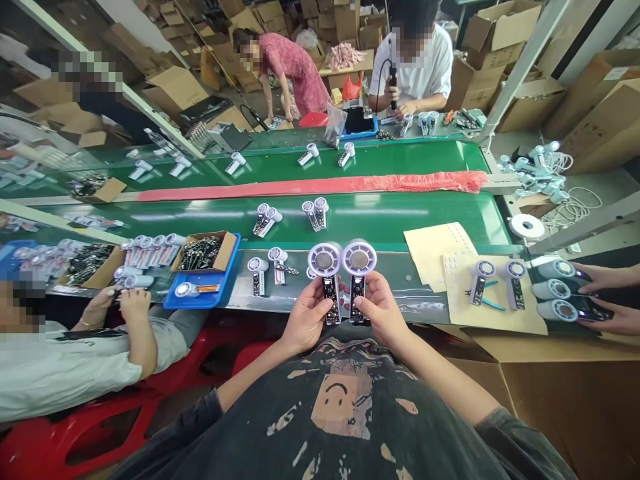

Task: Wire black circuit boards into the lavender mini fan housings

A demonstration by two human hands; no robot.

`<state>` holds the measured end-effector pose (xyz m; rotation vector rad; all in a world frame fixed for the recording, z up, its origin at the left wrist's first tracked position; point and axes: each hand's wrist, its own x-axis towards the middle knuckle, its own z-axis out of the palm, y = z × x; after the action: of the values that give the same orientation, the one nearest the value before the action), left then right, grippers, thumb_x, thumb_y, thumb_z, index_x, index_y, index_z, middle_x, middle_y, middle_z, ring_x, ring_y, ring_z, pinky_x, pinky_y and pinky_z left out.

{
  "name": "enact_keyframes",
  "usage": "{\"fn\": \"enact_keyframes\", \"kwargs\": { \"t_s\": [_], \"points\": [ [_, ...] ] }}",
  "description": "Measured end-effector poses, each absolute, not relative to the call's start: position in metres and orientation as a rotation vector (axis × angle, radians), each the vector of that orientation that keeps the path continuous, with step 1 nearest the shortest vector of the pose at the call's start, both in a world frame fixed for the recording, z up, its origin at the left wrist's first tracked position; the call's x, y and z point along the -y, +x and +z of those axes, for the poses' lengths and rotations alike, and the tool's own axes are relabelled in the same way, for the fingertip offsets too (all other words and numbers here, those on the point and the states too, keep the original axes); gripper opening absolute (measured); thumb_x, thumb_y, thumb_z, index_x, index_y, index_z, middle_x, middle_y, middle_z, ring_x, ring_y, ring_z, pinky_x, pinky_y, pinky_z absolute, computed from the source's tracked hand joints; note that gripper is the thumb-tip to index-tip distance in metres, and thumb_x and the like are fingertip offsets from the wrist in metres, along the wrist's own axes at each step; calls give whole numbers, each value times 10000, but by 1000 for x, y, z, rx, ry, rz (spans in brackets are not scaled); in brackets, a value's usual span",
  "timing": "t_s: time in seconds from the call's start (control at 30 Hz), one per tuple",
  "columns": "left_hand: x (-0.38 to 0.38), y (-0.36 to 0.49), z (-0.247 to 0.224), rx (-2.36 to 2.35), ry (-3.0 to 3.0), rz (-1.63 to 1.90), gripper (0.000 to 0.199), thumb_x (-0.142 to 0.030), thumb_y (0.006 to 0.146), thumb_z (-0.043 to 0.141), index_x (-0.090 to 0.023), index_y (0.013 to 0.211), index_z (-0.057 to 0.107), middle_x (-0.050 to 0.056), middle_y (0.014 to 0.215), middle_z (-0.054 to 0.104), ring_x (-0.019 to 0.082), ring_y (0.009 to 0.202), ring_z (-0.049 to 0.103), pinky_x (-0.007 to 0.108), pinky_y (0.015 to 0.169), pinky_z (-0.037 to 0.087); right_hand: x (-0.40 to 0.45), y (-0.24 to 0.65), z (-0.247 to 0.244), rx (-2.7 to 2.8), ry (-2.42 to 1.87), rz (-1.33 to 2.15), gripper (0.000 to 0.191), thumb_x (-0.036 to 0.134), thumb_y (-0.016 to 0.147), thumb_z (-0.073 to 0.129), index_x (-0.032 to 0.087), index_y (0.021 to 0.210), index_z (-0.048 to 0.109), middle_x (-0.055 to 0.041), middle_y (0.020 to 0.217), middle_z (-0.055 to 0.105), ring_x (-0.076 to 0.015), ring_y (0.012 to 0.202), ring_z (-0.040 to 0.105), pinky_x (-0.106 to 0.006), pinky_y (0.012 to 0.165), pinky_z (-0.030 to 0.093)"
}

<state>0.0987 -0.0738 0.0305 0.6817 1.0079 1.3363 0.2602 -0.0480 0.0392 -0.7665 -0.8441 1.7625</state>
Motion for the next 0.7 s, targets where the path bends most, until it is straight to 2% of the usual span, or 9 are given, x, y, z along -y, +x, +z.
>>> {"fn": "enact_keyframes", "kwargs": {
  "t_s": [0.13, 0.27, 0.4, 0.53, 0.7],
  "points": [
    [73, 89, 34, -1036, 666, 1364, 591, -361, 686, 855, -226, 1213, 625, 93, 1234, 681, 268, 1173, 629, 447, 1076, 454, 42, 248, 41, 847, -754, 1798, 493, 389, 709, 838, 308, 1105, 554, -30, 1189, 611, -247, 1085, 629, -444, 941, 540],
    [72, 83, 34, -1081, 666, 1372, 584, -387, 692, 846, -214, 1207, 634, 99, 1254, 672, 280, 1199, 612, 460, 1094, 431, 39, 239, 39, 815, -791, 1837, 502, 395, 699, 843, 295, 1077, 528, -34, 1178, 618, -229, 952, 679, -422, 845, 579],
    [71, 78, 32, -1075, 677, 1351, 643, -377, 667, 865, -226, 1241, 617, 96, 1271, 662, 270, 1196, 610, 439, 1081, 442, 38, 235, 37, 777, -808, 1858, 533, 395, 693, 842, 301, 1091, 502, -33, 1176, 632, -228, 945, 680, -380, 767, 586],
    [69, 74, 30, -1027, 739, 1330, 722, -357, 635, 888, -241, 1282, 589, 96, 1327, 624, 270, 1223, 589, 418, 1087, 436, 39, 234, 38, 760, -778, 1843, 556, 401, 690, 843, 312, 1120, 501, -31, 1184, 635, -240, 988, 667, -379, 771, 581],
    [64, 74, 27, -1032, 781, 1324, 687, -381, 650, 877, -232, 1258, 595, 103, 1309, 632, 269, 1207, 595, 413, 1068, 449, 39, 234, 39, 744, -798, 1816, 551, 398, 698, 844, 316, 1133, 515, -34, 1220, 618, -244, 1010, 659, -404, 816, 577]
  ]
}}
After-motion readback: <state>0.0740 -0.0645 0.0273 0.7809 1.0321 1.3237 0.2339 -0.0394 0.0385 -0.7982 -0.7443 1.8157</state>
